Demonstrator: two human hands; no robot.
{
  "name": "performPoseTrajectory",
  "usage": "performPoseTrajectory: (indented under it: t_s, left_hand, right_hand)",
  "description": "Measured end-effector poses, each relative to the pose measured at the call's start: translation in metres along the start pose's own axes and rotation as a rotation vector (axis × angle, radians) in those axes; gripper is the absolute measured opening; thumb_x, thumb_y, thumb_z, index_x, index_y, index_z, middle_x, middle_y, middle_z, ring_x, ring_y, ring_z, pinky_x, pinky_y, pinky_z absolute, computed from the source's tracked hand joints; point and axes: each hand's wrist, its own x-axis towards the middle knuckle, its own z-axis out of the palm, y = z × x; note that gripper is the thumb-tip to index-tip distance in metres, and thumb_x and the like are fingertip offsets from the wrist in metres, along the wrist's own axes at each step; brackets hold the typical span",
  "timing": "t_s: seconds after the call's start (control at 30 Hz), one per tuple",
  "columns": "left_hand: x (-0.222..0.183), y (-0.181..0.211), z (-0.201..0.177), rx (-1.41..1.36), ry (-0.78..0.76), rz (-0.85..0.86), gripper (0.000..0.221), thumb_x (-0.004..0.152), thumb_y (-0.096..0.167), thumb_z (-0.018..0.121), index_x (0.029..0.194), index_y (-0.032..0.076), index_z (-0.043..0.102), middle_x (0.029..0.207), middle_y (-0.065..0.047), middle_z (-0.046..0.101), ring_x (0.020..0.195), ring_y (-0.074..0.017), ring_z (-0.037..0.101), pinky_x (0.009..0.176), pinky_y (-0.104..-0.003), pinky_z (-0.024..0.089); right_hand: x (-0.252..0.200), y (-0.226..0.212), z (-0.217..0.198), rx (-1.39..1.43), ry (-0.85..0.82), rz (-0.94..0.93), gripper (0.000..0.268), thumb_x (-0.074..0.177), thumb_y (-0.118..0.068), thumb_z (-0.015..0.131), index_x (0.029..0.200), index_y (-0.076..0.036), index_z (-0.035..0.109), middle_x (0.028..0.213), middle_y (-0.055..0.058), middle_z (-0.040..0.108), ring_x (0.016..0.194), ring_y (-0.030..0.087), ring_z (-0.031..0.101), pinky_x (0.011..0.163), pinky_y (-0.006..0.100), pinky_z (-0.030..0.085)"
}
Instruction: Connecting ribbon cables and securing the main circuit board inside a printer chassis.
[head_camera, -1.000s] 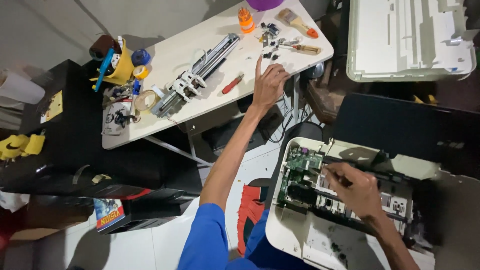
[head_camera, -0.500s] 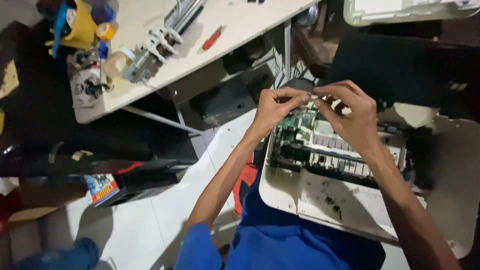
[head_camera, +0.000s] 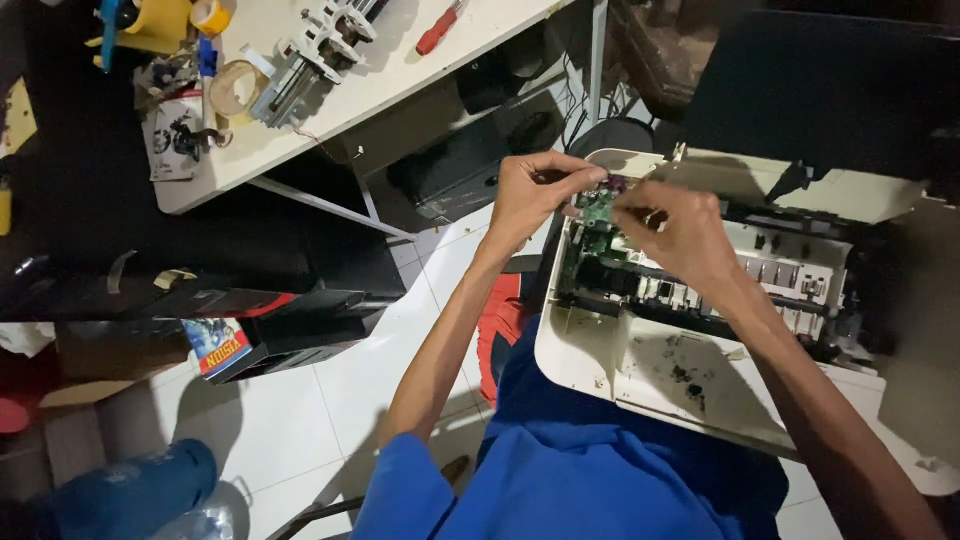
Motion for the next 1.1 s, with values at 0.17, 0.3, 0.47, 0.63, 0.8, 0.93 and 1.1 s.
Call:
performPoseTrajectory:
  t_s: [0.17,0.3,0.47,0.63,0.8,0.93,1.1]
  left_hand:
    - [0.005,-0.018,-0.018,0.152,-0.072,0.189,0.016,0.086,0.021,0.088,0.101,0.016,0.082,0.082,-0.005,0.077,0.076,-0.0097,0.073,0.055,-0.025,0.064]
    - [-0.005,-0.012,-0.014,0.137,-0.076,0.205,0.013,0.089,0.018,0.084,0.101,0.013,0.08,0.078,-0.009,0.074,0.064,-0.0068,0.069,0.05,-0.021,0.061]
    - [0.003,-0.024,-0.017,0.161,-0.09,0.207,0.017,0.084,0.02,0.088,0.098,0.014,0.081,0.082,-0.006,0.079,0.076,-0.0067,0.071,0.061,-0.023,0.059]
    - [0.013,-0.043,-0.026,0.06,-0.175,0.094,0.017,0.085,0.017,0.087,0.099,0.009,0.081,0.078,-0.01,0.077,0.067,-0.0092,0.07,0.043,-0.018,0.051]
    - [0.0,-0.018,-0.022,0.04,-0.208,0.001,0.017,0.085,0.016,0.087,0.098,0.008,0.081,0.078,-0.009,0.077,0.067,-0.0084,0.068,0.041,-0.015,0.049]
    - [0.002,-0.017,-0.02,0.014,-0.225,-0.021,0.019,0.083,0.013,0.089,0.098,0.006,0.081,0.081,-0.012,0.078,0.067,-0.0092,0.07,0.04,-0.015,0.049]
    - [0.007,-0.02,-0.021,0.01,-0.265,-0.037,0.02,0.082,0.015,0.09,0.097,0.006,0.081,0.08,-0.015,0.078,0.065,-0.0097,0.07,0.04,-0.015,0.051]
  right_hand:
    - [-0.006,0.007,0.018,-0.028,-0.11,0.079,0.018,0.09,0.006,0.079,0.107,0.003,0.078,0.096,0.027,0.076,0.086,0.041,0.076,0.065,0.044,0.06]
    - [0.004,-0.018,0.009,0.036,0.032,-0.106,0.023,0.096,0.007,0.079,0.118,0.003,0.073,0.098,0.023,0.074,0.093,0.043,0.074,0.07,0.047,0.063]
    - [0.015,-0.035,-0.002,0.084,-0.011,-0.185,0.022,0.102,0.007,0.072,0.124,0.003,0.072,0.106,0.022,0.075,0.103,0.043,0.074,0.082,0.053,0.064]
    - [0.019,-0.043,-0.01,0.138,-0.044,-0.197,0.02,0.101,0.009,0.073,0.121,0.006,0.073,0.103,0.028,0.073,0.103,0.05,0.072,0.081,0.058,0.062]
    - [0.02,-0.021,-0.011,0.147,-0.053,-0.196,0.017,0.098,0.006,0.081,0.113,0.0,0.079,0.099,0.024,0.076,0.099,0.043,0.075,0.083,0.05,0.061]
    - [0.02,-0.016,-0.012,0.162,-0.049,-0.204,0.017,0.096,0.003,0.085,0.112,-0.002,0.081,0.099,0.021,0.076,0.096,0.037,0.076,0.086,0.047,0.059]
    - [0.019,-0.017,-0.013,0.163,-0.051,-0.252,0.015,0.098,0.007,0.081,0.111,0.0,0.079,0.097,0.023,0.075,0.097,0.044,0.074,0.087,0.053,0.058]
